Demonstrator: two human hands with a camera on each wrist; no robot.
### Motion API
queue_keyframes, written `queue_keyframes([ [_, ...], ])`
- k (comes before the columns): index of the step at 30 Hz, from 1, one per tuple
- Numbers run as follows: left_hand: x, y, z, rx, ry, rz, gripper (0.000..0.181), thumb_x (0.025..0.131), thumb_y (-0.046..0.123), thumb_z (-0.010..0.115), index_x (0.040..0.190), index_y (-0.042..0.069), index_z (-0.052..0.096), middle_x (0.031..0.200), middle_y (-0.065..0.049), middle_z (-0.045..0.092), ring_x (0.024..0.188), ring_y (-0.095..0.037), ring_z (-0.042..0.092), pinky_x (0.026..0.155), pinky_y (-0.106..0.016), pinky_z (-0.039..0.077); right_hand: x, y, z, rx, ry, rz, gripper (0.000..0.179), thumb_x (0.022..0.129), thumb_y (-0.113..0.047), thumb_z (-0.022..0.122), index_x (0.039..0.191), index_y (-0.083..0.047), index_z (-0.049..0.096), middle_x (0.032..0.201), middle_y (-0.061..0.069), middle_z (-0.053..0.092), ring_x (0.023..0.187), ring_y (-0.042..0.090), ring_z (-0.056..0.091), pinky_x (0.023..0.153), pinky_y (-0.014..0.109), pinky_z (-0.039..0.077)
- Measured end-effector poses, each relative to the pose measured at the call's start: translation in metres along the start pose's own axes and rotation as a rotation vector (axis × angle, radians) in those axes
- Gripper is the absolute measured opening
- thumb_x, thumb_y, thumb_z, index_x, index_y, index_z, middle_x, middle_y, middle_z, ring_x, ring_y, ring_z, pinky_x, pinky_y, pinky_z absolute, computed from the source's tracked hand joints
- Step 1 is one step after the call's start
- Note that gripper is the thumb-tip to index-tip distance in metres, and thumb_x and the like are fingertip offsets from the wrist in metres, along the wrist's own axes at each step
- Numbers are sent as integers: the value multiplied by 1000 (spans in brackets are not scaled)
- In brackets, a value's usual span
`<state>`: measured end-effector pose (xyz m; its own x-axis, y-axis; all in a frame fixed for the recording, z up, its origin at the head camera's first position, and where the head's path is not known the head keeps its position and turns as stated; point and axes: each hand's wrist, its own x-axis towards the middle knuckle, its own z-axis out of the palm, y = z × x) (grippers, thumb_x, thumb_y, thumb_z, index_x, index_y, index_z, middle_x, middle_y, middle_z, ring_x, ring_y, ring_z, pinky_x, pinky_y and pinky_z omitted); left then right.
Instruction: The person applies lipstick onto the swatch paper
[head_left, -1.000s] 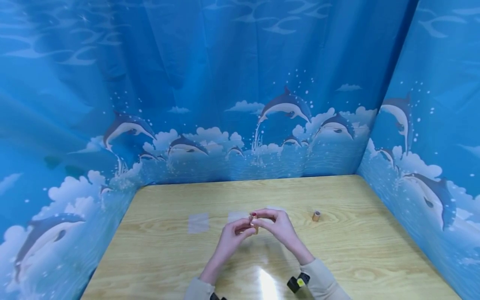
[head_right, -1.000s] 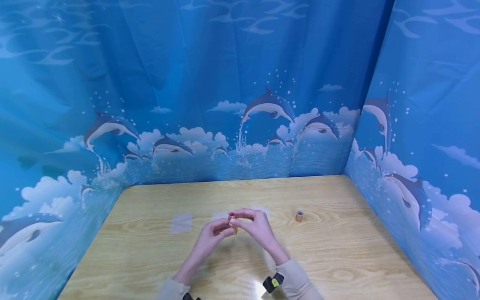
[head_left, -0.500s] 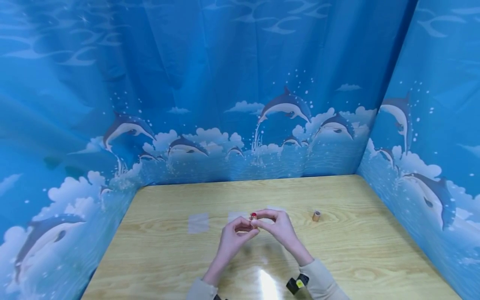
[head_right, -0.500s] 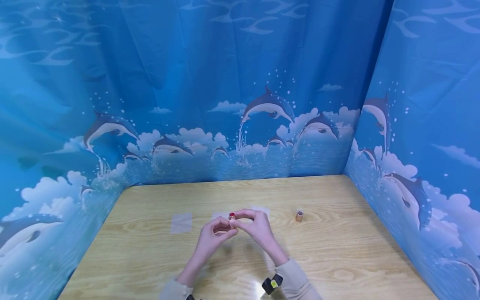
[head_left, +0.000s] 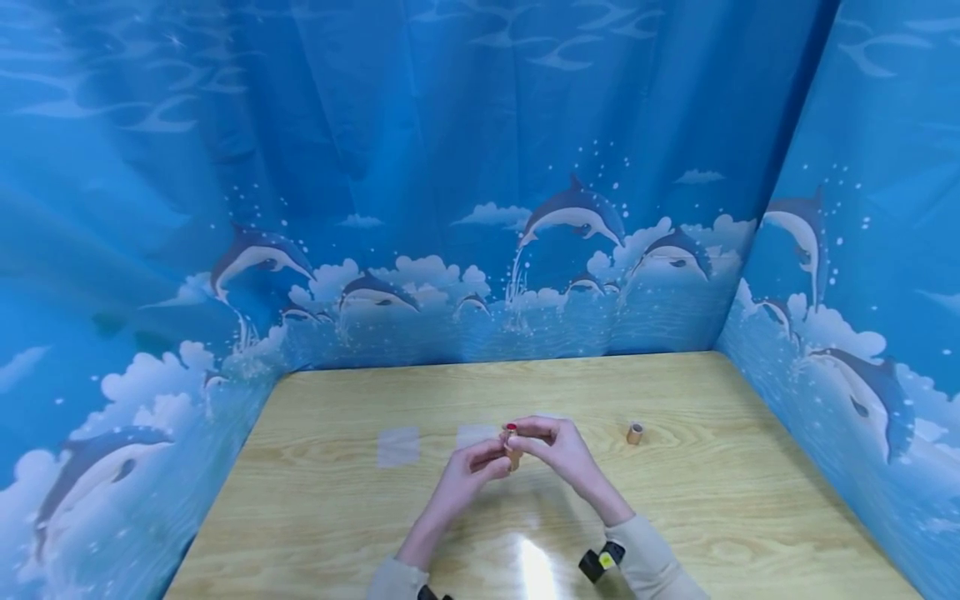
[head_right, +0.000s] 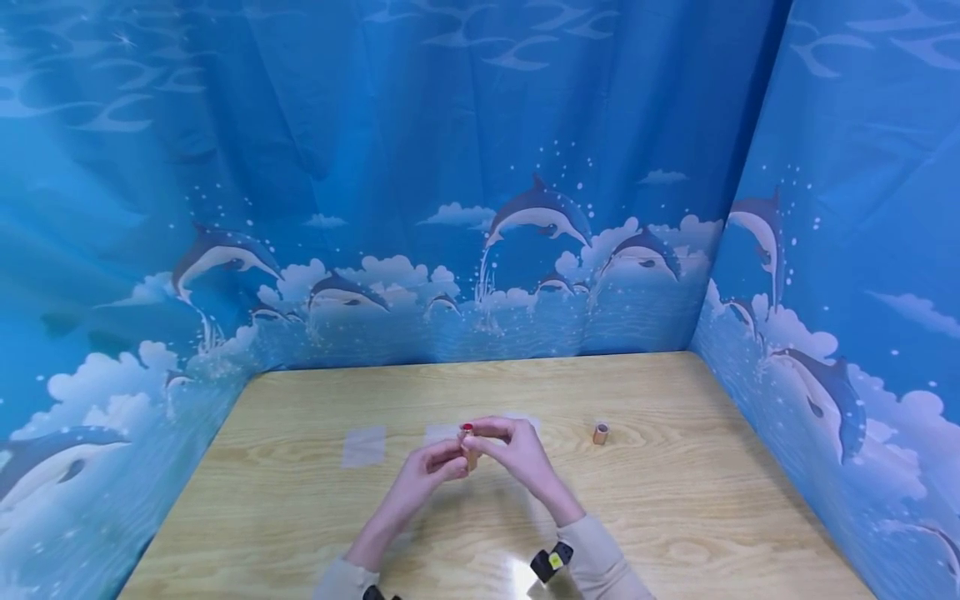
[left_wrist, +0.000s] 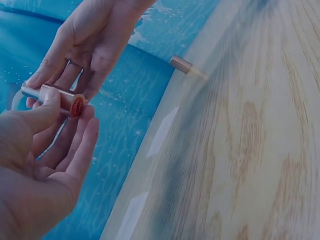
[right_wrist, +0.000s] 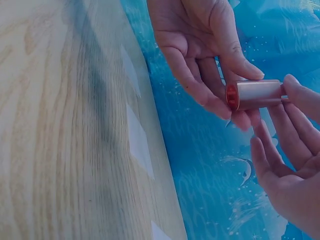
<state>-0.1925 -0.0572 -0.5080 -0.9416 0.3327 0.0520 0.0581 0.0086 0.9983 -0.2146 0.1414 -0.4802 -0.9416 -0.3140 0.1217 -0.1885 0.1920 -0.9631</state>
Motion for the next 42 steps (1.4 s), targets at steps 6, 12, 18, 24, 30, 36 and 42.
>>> queue_keyframes([
  [6,0,0,2,15,22,17,33,97,15,69,123,-6,65,118,-22,70,107,-24,69,93,-28,58,0,0,0,11,-11,17,31,94,-20,74,121,-5,72,120,9,73,111,22,67,98,31,55],
  [12,0,3,8,81,132,58,24,92,13,76,110,-2,70,107,-15,73,98,-18,69,92,-25,56,0,-4,2,-22,27,-17,28,91,-24,78,114,-8,76,113,6,75,109,20,68,105,47,51],
  [18,0,2,15,71,236,65,23,85,7,81,101,-3,70,100,-14,73,88,-14,68,82,-22,60,0,-2,5,-32,84,-41,24,87,-20,81,107,-8,77,104,6,77,101,17,70,103,49,52],
  [24,0,0,19,73,293,46,27,81,10,85,98,-1,68,97,-11,73,87,-13,67,78,-22,61,-1,-2,9,-39,124,-42,23,86,-18,82,106,-8,77,103,4,77,101,17,69,103,44,52],
  [30,0,2,13,33,172,35,34,92,16,76,120,0,67,115,-15,70,102,-22,68,85,-25,60,-3,-5,5,-37,96,-10,28,89,-21,79,114,-8,76,111,5,76,108,20,68,105,46,51],
  [36,0,3,8,-34,77,-6,41,100,25,66,131,-2,63,125,-20,67,111,-27,68,92,-31,60,-3,-6,1,-30,72,22,30,89,-26,80,114,-10,76,112,4,76,109,21,67,103,45,51],
  [42,-1,2,11,-27,151,21,39,96,23,71,123,-4,66,119,-20,70,104,-20,69,89,-29,60,-2,-6,1,-19,85,24,28,88,-29,81,110,-13,77,108,0,77,109,18,66,107,48,47],
])
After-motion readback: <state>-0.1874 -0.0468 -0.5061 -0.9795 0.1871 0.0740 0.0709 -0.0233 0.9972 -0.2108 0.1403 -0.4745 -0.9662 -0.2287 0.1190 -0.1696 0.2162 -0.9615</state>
